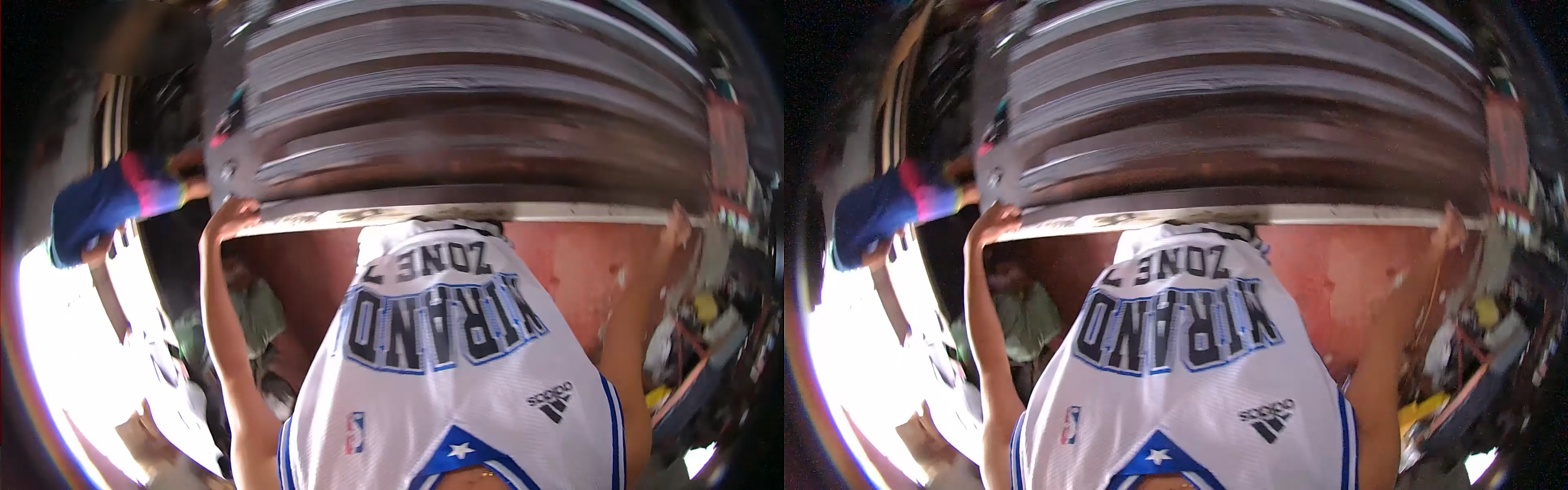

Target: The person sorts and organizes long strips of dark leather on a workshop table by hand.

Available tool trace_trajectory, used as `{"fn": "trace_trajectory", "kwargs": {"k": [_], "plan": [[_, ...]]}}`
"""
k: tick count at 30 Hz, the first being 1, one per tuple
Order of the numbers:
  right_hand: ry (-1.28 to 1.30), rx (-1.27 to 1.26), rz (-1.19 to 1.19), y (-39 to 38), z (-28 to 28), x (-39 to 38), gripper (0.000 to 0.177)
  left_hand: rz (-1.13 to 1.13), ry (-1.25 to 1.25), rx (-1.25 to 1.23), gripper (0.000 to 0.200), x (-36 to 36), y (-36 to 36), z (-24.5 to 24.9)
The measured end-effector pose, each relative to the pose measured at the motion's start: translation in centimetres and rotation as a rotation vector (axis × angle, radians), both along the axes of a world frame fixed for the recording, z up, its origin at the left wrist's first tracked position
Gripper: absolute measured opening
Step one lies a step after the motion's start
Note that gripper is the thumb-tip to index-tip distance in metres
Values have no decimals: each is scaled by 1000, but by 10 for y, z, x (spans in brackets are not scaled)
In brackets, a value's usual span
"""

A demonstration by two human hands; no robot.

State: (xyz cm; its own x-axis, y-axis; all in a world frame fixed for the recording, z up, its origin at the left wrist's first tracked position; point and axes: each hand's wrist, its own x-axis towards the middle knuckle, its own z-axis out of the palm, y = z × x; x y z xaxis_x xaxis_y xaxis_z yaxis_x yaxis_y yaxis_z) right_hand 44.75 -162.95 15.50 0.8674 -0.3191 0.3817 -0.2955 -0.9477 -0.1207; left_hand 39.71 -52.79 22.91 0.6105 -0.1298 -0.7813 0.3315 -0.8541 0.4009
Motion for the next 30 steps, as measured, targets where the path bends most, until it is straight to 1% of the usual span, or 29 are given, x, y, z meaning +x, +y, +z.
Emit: {"fn": "trace_trajectory", "kwargs": {"k": [1, 2, 3, 4, 6, 7, 8, 9, 10, 11, 12, 13, 14, 15, 16, 17, 18, 19, 20, 21, 22, 24, 25, 26, 27, 28, 30], "plan": [[-91, 353, -441, 93, 43, 24, 33, 116, -11, -1, 14, -3, -2, 6], [-108, 411, -380, 106, 45, 35, 30, 175, 0, -20, 22, -4, 1, 5], [-206, 443, -188, 114, 31, 46, 27, 120, -47, -5, 28, -4, 7, 5], [-153, 416, -195, 167, 45, 60, 24, 121, -131, 31, 29, -6, 12, 2], [-143, 642, 133, 270, 53, 77, 24, 115, -222, 51, 27, -3, 8, 8], [-88, 707, 244, 337, 66, 82, 24, 101, -228, 24, 26, 0, 5, 12], [-33, 765, 353, 407, 76, 86, 25, 96, -287, 32, 25, 0, 1, 13], [25, 924, 508, 463, 78, 88, 26, 109, -301, 9, 24, 3, -4, 18], [120, 984, 597, 522, 80, 88, 26, 120, -315, -17, 22, 6, -9, 23], [236, 1147, 776, 569, 74, 87, 23, 132, -325, -49, 24, 9, -11, 23], [375, 1125, 899, 612, 72, 86, 21, 142, -336, -82, 25, 16, -19, 23], [472, 1052, 1048, 655, 73, 81, 21, 166, -317, -69, 24, 20, -32, 38], [517, 1055, 1205, 693, 70, 74, 23, 207, -307, -74, 22, 22, -37, 39], [630, 1083, 1326, 727, 62, 70, 28, 213, -350, -123, 21, 23, -37, 34], [682, 1098, 1430, 759, 62, 63, 33, 218, -396, -172, 20, 24, -36, 31], [700, 1025, 1498, 786, 54, 59, 39, 241, -408, -178, 20, 23, -39, 36], [733, 1019, 1485, 806, 54, 53, 39, 232, -423, -186, 20, 24, -43, 47], [806, 1121, 1450, 809, 39, 56, 38, 221, -433, -185, 20, 30, -58, 46], [885, 1213, 1407, 817, 33, 56, 38, 246, -442, -189, 20, 30, -64, 49], [919, 1239, 1395, 822, 18, 61, 32, 316, -481, -226, 20, 28, -69, 50], [1084, 1319, 1364, 817, 33, 64, 26, 384, -522, -260, 21, 28, -77, 53], [1155, 1299, 1292, 814, 43, 66, 22, 405, -538, -221, 22, 20, -77, 56], [1199, 1322, 1224, 811, 48, 65, 20, 493, -585, -297, 23, 13, -75, 51], [1192, 1299, 1212, 811, 55, 62, 18, 574, -631, -377, 24, 6, -70, 48], [1211, 1308, 1185, 807, 58, 61, 17, 671, -591, -367, 25, 0, -71, 49], [1224, 1318, 1156, 805, 60, 60, 16, 668, -592, -370, 25, -7, -73, 45], [1218, 1307, 1143, 795, 59, 61, 16, 958, -666, -459, 26, -21, -83, 26]]}}
